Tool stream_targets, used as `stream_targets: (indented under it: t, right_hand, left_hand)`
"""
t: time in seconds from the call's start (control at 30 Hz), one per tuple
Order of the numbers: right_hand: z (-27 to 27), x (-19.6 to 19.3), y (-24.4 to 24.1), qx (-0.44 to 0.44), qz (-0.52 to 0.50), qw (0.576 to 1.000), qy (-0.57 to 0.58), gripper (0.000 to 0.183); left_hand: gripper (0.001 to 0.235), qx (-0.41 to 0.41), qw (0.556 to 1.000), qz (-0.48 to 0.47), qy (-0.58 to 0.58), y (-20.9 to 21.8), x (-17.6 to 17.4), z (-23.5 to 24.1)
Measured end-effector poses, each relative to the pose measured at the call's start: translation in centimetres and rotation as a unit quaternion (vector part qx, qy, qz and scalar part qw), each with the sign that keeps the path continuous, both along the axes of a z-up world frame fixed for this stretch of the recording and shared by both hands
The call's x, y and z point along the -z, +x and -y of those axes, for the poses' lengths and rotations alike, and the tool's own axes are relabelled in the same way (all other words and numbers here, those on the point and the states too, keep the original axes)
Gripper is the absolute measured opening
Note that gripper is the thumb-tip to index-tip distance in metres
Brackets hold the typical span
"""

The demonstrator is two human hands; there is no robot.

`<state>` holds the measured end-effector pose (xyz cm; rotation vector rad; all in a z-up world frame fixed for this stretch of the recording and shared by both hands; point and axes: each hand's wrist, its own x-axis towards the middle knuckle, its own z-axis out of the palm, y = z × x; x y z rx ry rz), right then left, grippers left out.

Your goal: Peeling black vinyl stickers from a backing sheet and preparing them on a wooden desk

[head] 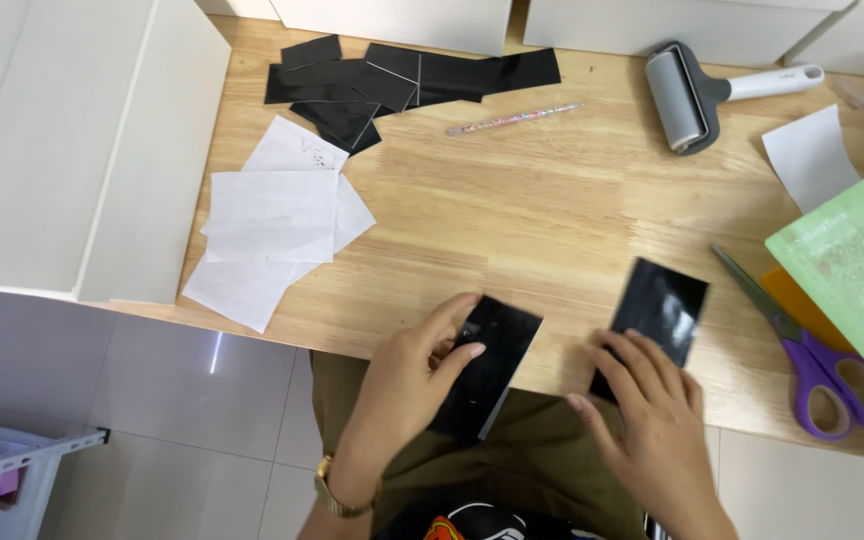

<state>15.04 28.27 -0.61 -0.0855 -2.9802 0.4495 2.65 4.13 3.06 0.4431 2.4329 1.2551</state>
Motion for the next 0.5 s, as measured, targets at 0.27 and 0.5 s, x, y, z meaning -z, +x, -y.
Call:
stream_targets:
  t: [0.27, 0.5]
  right_hand:
    - [-8.6, 1.8, -2.8, -0.090, -0.014, 0.995, 0.033, 0.062]
    - [-5.0, 2.7, -3.3, -0.145, -0.110, 0.983, -0.021, 0.064]
  left_hand:
    - [0.047, 0.163, 0.937, -0.301, -0.071, -3.8, 3.6, -3.9]
    - [0.055, -0.162, 0.881, -0.400, -0.191, -9.3, 6.0, 5.2]
